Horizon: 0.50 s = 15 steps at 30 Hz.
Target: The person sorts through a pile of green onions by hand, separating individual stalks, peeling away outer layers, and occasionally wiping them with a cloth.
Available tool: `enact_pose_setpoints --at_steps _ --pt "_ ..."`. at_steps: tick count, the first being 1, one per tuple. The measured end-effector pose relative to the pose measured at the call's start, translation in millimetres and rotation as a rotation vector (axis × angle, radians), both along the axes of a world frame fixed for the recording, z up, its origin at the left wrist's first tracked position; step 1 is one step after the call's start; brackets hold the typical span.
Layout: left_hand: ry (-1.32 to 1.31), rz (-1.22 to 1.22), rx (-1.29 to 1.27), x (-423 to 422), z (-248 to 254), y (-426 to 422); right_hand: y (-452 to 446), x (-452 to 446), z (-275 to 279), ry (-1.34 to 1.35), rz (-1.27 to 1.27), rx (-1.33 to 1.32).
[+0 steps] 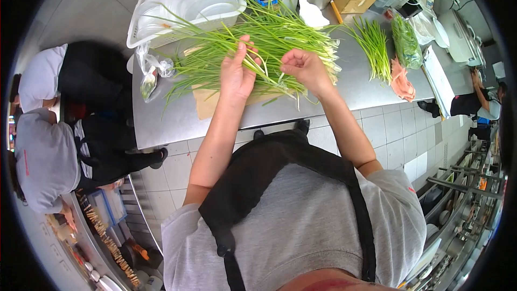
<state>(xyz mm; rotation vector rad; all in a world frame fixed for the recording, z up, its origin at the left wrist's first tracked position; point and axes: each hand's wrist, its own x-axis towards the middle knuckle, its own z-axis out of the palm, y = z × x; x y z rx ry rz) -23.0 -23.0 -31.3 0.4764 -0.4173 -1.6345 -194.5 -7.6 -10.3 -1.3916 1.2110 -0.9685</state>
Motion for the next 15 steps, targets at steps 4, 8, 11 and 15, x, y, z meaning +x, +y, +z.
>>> enact_pose_setpoints --at_steps 4,8,11,15 --pt "-0.008 0.001 0.079 -8 10 6 4 3 -8 0.045 0.077 -0.025" --pt "0.019 -0.008 0.066 -9 4 6 10 6 -1 0.357 0.232 -0.071" --pt "0.007 -0.009 0.042 0 4 4 12 5 3 0.563 0.067 -0.287" --pt "-0.216 -0.025 0.047 6 21 10 -8 -5 12 0.860 -0.092 -0.720"
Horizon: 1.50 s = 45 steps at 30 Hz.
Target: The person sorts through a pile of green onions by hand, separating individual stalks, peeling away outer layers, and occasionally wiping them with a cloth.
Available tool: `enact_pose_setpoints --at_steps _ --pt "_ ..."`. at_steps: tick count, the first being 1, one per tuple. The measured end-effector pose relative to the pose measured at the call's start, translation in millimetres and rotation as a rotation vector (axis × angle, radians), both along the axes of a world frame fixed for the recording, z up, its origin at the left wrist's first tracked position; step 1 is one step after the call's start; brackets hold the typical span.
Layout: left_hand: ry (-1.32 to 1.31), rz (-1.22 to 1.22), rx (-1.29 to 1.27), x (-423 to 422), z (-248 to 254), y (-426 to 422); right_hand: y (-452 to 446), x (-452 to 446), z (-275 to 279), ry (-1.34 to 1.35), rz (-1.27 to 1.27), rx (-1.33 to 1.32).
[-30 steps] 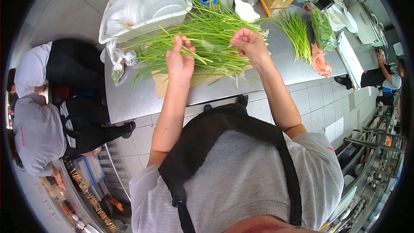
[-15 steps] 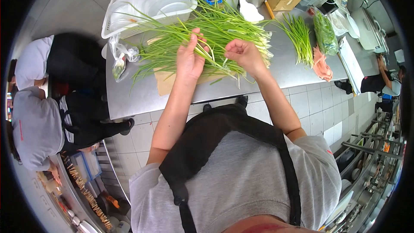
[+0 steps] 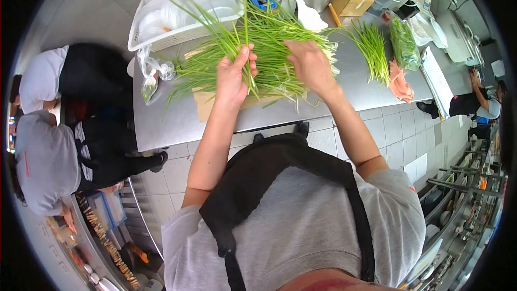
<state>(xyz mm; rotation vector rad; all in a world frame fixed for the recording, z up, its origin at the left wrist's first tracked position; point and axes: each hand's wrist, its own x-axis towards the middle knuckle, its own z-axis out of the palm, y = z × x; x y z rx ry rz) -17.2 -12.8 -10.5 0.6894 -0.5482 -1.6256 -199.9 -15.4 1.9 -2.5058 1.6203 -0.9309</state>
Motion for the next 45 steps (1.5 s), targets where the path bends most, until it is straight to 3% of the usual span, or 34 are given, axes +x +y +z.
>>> enact_pose_setpoints --at_steps 2,6,10,12,13,15,17,19,21,23,27,29,30,32,35,36,41,45 --pt "-0.100 -0.021 -0.003 -2 5 3 -8 5 27 -0.045 0.097 -0.291" --pt "-0.237 -0.073 -0.045 -7 10 11 -13 14 56 0.043 0.157 -0.315" --pt "-0.244 -0.133 -0.085 -1 6 12 -30 7 44 0.130 0.282 -0.326" --pt "-0.222 -0.157 -0.091 1 3 11 -30 10 43 -0.180 0.208 -0.375" --pt "-0.198 -0.188 -0.093 2 1 11 -34 9 43 -0.180 0.217 -0.372" --pt "-0.143 -0.173 -0.066 3 -5 8 -42 -1 49 -0.714 0.008 0.007" --pt "-0.098 -0.158 -0.030 5 -8 5 -35 -1 50 -0.622 0.037 0.122" --pt "0.036 -0.136 0.039 3 -5 2 -29 2 36 -0.130 0.077 0.188" --pt "0.122 -0.164 0.011 7 -13 -4 -24 3 25 -0.166 0.098 0.244" --pt "0.255 -0.143 -0.039 6 -12 -7 -15 4 17 -0.422 0.188 0.439" --pt "0.366 -0.076 -0.017 5 -7 -9 4 8 5 -0.409 0.289 0.697" --pt "0.373 -0.083 -0.027 4 -6 -10 12 12 10 -0.281 0.271 0.809" --pt "0.379 -0.087 -0.037 3 -6 -9 14 14 9 -0.282 0.270 0.810" --pt "0.378 -0.095 -0.047 2 -4 -8 15 21 3 -0.712 0.225 0.738" --pt "0.358 -0.106 -0.079 -3 -4 -7 13 30 -2 -0.873 0.270 0.744" --pt "0.340 -0.106 -0.097 -4 -3 -6 13 32 -3 -0.873 0.270 0.740" --pt "0.205 -0.074 -0.176 -5 -4 0 11 37 -1 -0.649 0.122 0.126" --pt "0.145 -0.162 -0.172 -12 -11 7 7 38 4 -0.664 0.159 0.086"
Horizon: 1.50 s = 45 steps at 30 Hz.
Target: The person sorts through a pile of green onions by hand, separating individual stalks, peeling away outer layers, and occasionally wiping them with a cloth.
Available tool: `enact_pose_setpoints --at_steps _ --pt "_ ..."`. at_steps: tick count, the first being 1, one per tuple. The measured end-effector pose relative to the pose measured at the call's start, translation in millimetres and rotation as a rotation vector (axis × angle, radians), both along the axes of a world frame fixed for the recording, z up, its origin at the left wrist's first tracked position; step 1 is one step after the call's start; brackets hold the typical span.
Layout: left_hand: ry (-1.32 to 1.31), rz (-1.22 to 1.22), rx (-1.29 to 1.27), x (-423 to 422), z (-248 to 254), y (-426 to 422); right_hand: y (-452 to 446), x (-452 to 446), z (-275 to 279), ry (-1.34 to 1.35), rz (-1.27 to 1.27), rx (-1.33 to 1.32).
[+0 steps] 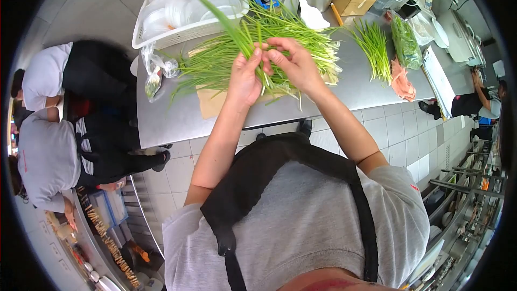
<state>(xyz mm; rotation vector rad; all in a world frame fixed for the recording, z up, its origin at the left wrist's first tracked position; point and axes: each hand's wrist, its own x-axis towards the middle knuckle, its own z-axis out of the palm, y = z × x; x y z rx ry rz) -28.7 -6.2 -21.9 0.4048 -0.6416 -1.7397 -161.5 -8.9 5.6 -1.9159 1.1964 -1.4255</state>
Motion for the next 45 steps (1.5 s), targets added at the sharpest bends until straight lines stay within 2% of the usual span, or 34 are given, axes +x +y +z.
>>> enact_pose_setpoints --at_steps 1,2,3,4,6,7,8,9,10,11,13,15,16,17,18,20,21,23,25,26,28,30,31,34,35,36,37,39,40,41,43,44,45 --pt "0.016 -0.135 -0.062 2 -4 -1 1 0 3 -0.089 0.162 0.281" --pt "0.017 -0.139 -0.066 -2 -8 -1 2 0 7 -0.179 0.322 0.562" --pt "-0.149 -0.104 -0.038 -9 -4 6 2 0 14 0.083 0.295 0.629" --pt "-0.316 -0.069 -0.010 -17 2 13 1 0 14 0.083 0.289 0.628" --pt "-0.349 -0.031 0.023 -24 6 17 -1 0 11 0.259 0.202 0.451" --pt "-0.489 -0.036 -0.097 -24 -1 15 -3 -1 4 0.263 0.200 0.287" --pt "-0.627 -0.039 -0.218 -22 -6 13 -3 -2 2 0.263 0.197 0.286" --pt "-0.627 -0.041 -0.220 -18 -4 10 -3 -3 2 0.095 0.234 0.443" --pt "-0.947 -0.160 -0.306 -10 2 7 -3 -4 2 -0.076 0.269 0.596" --pt "-1.265 -0.284 -0.392 -3 8 4 -5 -8 1 -0.076 0.264 0.594" --pt "-1.235 -0.258 -0.344 15 24 -3 -11 -23 1 -0.066 0.296 0.467" --pt "-1.205 -0.240 -0.293 22 40 -5 -9 -38 14 0.025 0.343 0.528" --pt "-0.993 -0.041 -0.264 21 47 -5 -7 -43 25 0.115 0.395 0.592" --pt "-0.772 0.144 -0.233 18 53 -6 -3 -43 39 0.247 0.374 0.773" --pt "-0.763 0.115 -0.244 18 57 -8 2 -43 37 0.240 0.342 0.778" --pt "-0.309 -0.088 -0.116 24 60 -14 10 -46 27 0.513 0.309 0.378" --pt "-0.301 -0.123 -0.122 27 54 -19 11 -49 23 0.499 0.306 0.356" --pt "-0.066 -0.014 -0.051 33 37 -27 14 -59 18 0.464 0.290 0.345" --pt "-0.016 0.012 -0.017 31 37 -28 17 -64 23 0.429 0.302 0.330" --pt "0.031 0.059 0.017 30 38 -27 19 -68 29 0.466 0.323 0.417" --pt "0.010 0.100 0.055 18 40 -21 24 -74 32 0.503 0.344 0.505" --pt "-0.539 0.308 -0.289 9 36 -16 28 -80 29 0.599 0.229 0.438" --pt "-0.721 0.338 -0.370 5 41 -9 30 -86 30 0.599 0.226 0.439" --pt "-0.789 0.193 -0.385 7 38 -2 36 -101 44 0.577 0.261 0.387" --pt "-0.801 0.152 -0.413 6 40 4 40 -103 54 0.647 0.266 0.454" --pt "-0.951 0.281 -0.552 10 44 8 45 -106 60 0.714 0.271 0.524" --pt "-1.100 0.416 -0.691 16 46 11 46 -118 59 0.762 0.174 0.547" --pt "-1.179 0.655 -0.441 76 33 -12 36 -178 44 0.760 -0.004 0.566" --pt "-1.139 0.688 -0.366 105 33 -19 23 -210 31 0.713 -0.086 0.564" --pt "-1.100 0.716 -0.289 122 33 -21 19 -213 57 0.855 -0.330 0.550" --pt "-1.069 0.651 -0.296 123 32 -21 -12 -259 30 0.622 -0.695 0.555" --pt "-1.027 0.599 -0.303 122 31 -22 -24 -270 20 0.625 -0.690 0.553" --pt "-1.019 0.611 -0.306 109 28 -21 -36 -276 12 0.661 -0.804 0.576"
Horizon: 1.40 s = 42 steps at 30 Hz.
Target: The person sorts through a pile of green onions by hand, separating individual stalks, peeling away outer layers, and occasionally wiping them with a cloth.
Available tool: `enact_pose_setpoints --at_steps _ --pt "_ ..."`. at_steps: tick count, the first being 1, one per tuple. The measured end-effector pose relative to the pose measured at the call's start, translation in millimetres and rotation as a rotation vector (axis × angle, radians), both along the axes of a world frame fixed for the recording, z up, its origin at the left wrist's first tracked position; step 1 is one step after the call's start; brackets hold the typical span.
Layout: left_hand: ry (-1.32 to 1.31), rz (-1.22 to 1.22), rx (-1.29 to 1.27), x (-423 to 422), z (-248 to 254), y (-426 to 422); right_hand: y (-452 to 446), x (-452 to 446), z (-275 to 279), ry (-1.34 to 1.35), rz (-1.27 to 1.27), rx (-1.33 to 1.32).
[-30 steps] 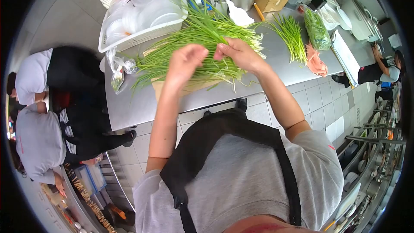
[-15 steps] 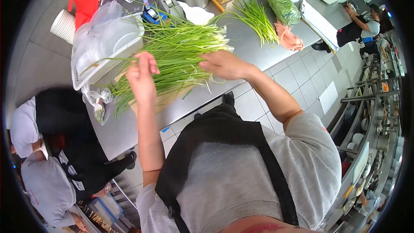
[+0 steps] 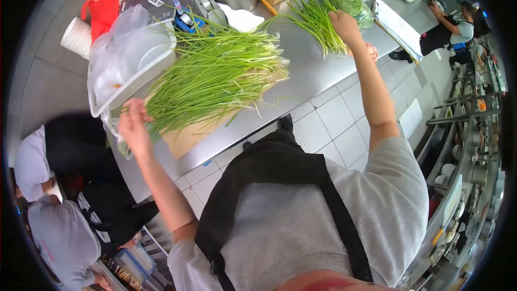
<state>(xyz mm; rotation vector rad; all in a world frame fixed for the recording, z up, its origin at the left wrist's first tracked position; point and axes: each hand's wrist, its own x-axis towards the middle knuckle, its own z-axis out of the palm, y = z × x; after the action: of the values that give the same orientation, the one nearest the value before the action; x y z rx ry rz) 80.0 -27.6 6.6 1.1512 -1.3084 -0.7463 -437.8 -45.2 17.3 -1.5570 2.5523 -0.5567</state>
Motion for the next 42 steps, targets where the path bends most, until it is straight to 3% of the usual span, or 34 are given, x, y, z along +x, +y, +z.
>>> enact_pose_setpoints --at_steps 1,3,5,7,9,12,15,19,21,23,25,27,28,30,31,32,33,35,38,42 --pt "0.000 0.007 -0.005 -8 -3 3 -11 -7 -11 0.060 -0.104 0.006" --pt "0.015 -0.231 0.170 -21 -6 5 -22 -14 -49 0.044 -0.115 0.115" --pt "-0.040 -0.271 0.255 -32 1 13 -23 -7 -80 0.268 -0.162 0.246" --pt "-0.089 -0.330 0.340 -38 2 17 -22 -11 -91 0.211 -0.146 0.199" --pt "-0.206 -0.326 0.425 -37 -1 21 -16 -19 -90 0.153 -0.118 0.160" --pt "-0.321 -0.309 0.378 -40 -6 18 -16 -2 -81 0.485 -0.169 0.157" --pt "-0.416 -0.305 0.310 -46 -7 11 -13 21 -64 0.523 -0.013 -0.057" --pt "-0.539 -0.290 0.193 -57 -4 1 -8 68 -51 0.501 0.180 -0.123" --pt "-0.653 -0.264 0.239 -57 2 -10 -5 94 -47 0.332 0.419 -0.247" --pt "-0.762 -0.242 0.267 -54 1 -15 -1 125 -33 0.215 0.504 -0.177" --pt "-1.064 -0.005 0.025 -47 -1 -19 4 149 -29 0.105 0.579 -0.117" --pt "-1.067 0.012 -0.050 -43 -1 -15 8 166 -30 -0.050 0.945 -0.157" --pt "-1.068 0.102 -0.159 -45 -2 -11 9 173 -33 -0.049 0.944 -0.159" --pt "-1.066 0.190 -0.264 -49 0 1 11 183 -42 -0.346 1.041 -0.060" --pt "-0.918 0.049 -0.124 -53 4 8 11 186 -47 -0.347 1.042 -0.059" --pt "-0.762 -0.086 0.012 -56 6 13 10 189 -52 -0.183 1.003 -0.013" --pt "-0.760 -0.079 0.013 -58 3 17 9 193 -51 -0.019 0.961 0.032" --pt "-0.707 -0.464 0.172 -61 -7 23 12 199 -46 0.043 0.954 0.090" --pt "-0.637 -0.668 0.208 -73 -17 38 11 201 -43 0.147 0.907 0.081" --pt "-0.704 -0.658 0.108 -78 -36 42 3 191 -12 0.150 0.871 -0.054"
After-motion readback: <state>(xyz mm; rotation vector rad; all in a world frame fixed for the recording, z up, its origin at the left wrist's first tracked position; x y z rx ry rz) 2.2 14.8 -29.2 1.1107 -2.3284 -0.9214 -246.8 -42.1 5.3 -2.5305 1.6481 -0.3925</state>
